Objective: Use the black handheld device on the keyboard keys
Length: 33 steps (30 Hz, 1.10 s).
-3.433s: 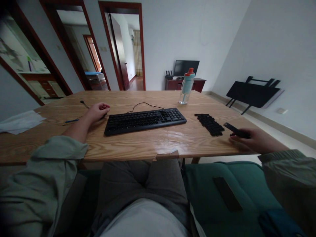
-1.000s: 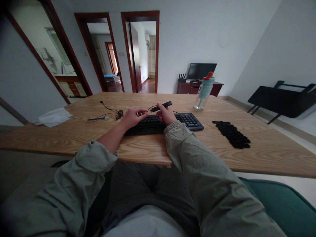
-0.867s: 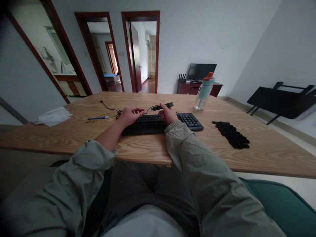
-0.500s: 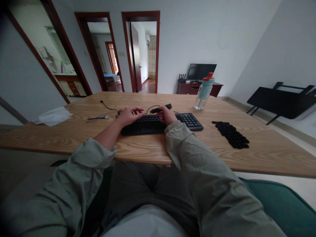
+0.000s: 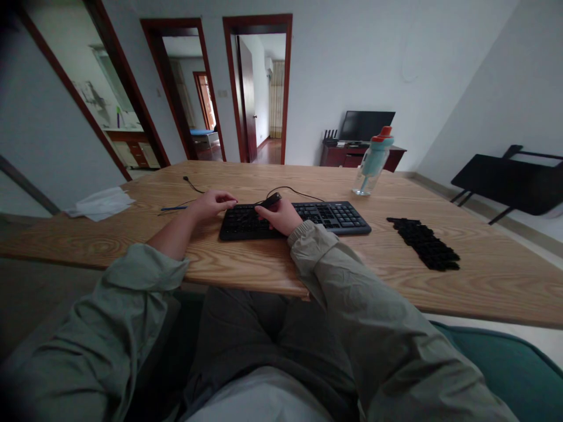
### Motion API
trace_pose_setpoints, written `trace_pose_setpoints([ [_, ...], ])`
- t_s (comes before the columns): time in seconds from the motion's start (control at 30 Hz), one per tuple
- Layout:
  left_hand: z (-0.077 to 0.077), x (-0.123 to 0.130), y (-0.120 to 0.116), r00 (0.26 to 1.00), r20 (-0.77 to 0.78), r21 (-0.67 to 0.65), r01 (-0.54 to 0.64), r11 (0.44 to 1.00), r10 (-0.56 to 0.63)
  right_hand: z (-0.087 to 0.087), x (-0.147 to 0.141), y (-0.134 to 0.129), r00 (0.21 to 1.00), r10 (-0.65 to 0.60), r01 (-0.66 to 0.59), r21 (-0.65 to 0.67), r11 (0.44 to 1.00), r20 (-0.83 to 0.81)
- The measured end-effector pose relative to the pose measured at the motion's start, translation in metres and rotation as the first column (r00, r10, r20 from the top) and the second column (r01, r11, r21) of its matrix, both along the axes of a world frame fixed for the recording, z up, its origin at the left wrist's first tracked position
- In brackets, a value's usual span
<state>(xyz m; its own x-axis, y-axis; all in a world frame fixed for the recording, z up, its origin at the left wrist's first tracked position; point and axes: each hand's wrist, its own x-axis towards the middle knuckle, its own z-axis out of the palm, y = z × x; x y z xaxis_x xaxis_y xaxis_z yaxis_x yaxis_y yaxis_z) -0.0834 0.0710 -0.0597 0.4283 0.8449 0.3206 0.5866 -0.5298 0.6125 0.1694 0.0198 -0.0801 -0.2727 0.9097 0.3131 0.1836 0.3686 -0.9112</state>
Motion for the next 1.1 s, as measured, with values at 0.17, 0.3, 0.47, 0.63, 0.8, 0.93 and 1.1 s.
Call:
trace_pose_setpoints([
  [0.17, -0.001, 0.000, 0.001, 0.999, -0.024, -0.048, 0.040, 0.998, -0.041, -0.004, 0.000, 0.001, 0.994, -0.095, 0.092, 0.057, 0.994, 0.050],
  [0.3, -0.006, 0.000, 0.004, 0.996, 0.010, -0.094, 0.085, 0.992, -0.084, -0.005, -0.003, 0.001, 0.988, -0.133, 0.126, 0.085, 0.988, 0.079],
  [0.47, -0.009, 0.002, 0.005, 0.998, -0.009, -0.095, 0.064, 0.993, -0.065, -0.003, -0.005, 0.000, 0.987, -0.143, 0.130, 0.167, 0.977, 0.069],
  [0.63, -0.010, 0.001, 0.007, 0.997, -0.007, -0.090, 0.071, 0.993, -0.072, -0.002, -0.006, -0.002, 0.992, -0.115, 0.106, 0.162, 0.981, 0.049],
  [0.8, -0.009, 0.001, 0.007, 0.997, -0.003, -0.086, 0.071, 0.994, -0.071, 0.000, -0.007, -0.006, 0.999, -0.031, 0.032, 0.076, 0.997, -0.022],
  [0.93, -0.006, 0.003, 0.004, 0.998, 0.014, -0.094, 0.060, 0.994, -0.059, 0.007, -0.004, -0.011, 0.992, 0.030, -0.040, -0.075, 0.996, -0.126],
  [1.1, -0.006, 0.004, 0.002, 1.000, 0.006, -0.057, 0.012, 0.998, -0.012, 0.014, -0.003, -0.016, 0.968, 0.085, -0.115, -0.120, 0.986, -0.235],
])
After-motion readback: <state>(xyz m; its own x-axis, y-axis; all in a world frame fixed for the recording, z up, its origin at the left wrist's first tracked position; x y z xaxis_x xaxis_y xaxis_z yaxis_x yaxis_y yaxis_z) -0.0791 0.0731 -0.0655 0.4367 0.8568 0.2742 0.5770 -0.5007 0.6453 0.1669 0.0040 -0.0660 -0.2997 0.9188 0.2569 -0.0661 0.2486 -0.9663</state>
